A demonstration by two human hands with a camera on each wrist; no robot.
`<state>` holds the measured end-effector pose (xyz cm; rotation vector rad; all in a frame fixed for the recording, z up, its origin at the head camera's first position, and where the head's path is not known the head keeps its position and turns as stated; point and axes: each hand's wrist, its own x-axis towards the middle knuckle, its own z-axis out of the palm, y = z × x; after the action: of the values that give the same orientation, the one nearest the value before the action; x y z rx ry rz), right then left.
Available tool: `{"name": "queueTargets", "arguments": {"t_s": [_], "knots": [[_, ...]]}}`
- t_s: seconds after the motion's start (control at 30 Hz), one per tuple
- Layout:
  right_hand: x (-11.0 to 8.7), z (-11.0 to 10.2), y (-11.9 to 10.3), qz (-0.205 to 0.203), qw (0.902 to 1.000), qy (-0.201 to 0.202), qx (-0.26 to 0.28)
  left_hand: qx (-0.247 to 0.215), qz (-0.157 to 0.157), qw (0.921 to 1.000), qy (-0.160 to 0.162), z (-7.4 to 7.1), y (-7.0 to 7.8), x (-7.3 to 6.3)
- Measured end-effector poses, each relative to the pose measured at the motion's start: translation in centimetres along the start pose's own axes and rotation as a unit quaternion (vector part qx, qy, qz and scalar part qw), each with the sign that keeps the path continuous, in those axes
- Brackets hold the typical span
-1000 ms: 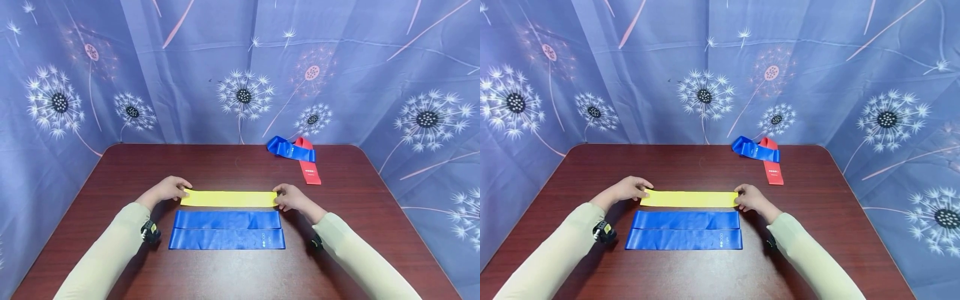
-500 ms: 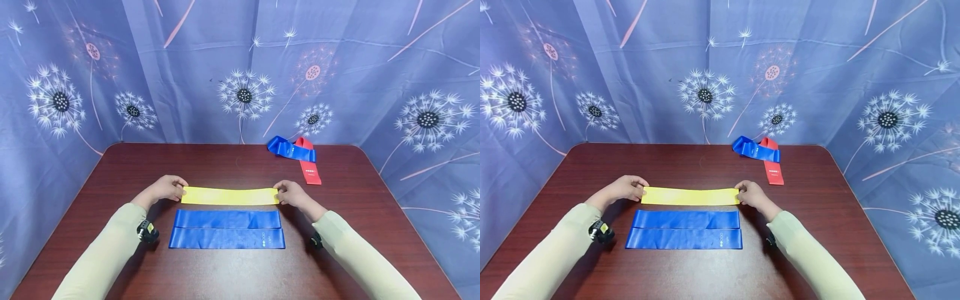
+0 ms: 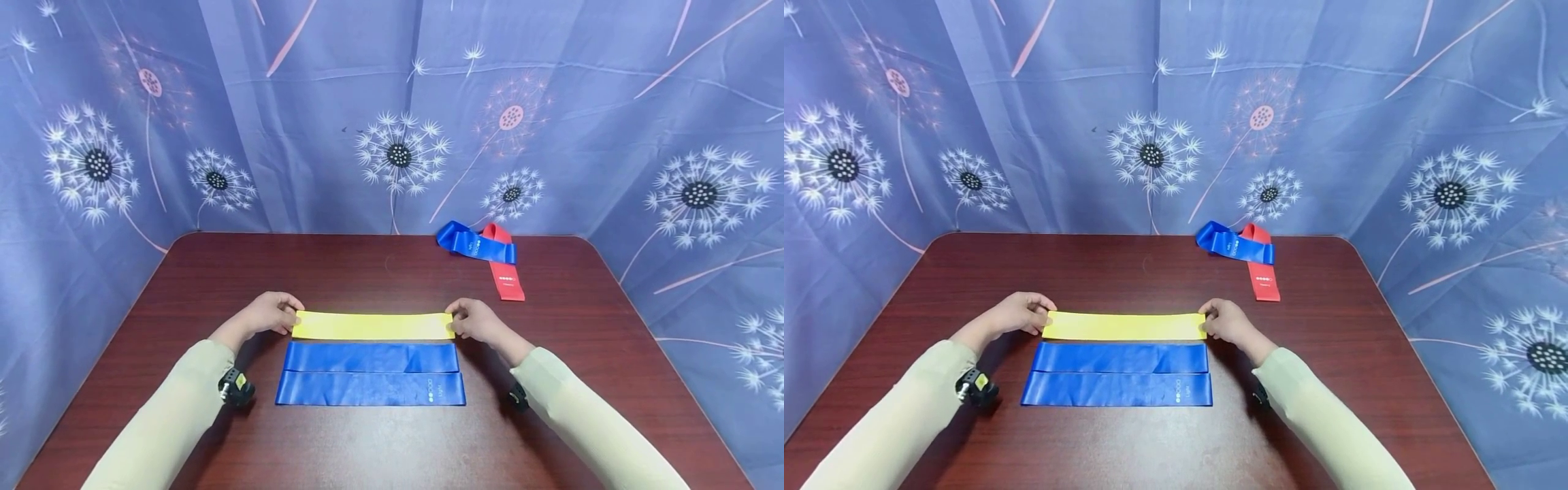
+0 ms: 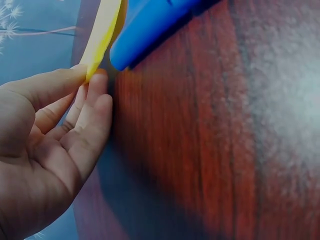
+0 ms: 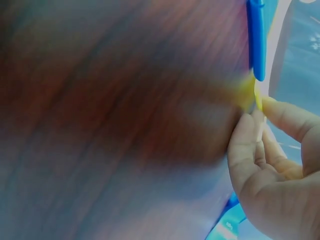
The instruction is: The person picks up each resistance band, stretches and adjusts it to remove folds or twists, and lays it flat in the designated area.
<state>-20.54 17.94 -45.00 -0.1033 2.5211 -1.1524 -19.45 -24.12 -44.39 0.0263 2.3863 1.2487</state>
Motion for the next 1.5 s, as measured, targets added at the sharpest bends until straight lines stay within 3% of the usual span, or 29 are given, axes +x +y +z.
{"name": "queueTargets", "arguments": {"t_s": [0.43, 1.13, 1.5], "knots": [[-0.14, 0.30, -0.05, 0.004, 0.9987, -0.001, -0.050, 0.030, 0.011, 0.9995, -0.003, 0.06, 0.34, -0.29], [-0.26, 0.33, -0.22, -0.008, 0.9971, -0.005, -0.076, 0.050, 0.032, 0.9982, -0.012, 0.06, 0.30, -0.45], [-0.28, 0.38, -0.35, -0.006, 0.9971, -0.009, -0.075, 0.094, 0.026, 0.9952, 0.002, 0.17, 0.30, -0.45]]}}
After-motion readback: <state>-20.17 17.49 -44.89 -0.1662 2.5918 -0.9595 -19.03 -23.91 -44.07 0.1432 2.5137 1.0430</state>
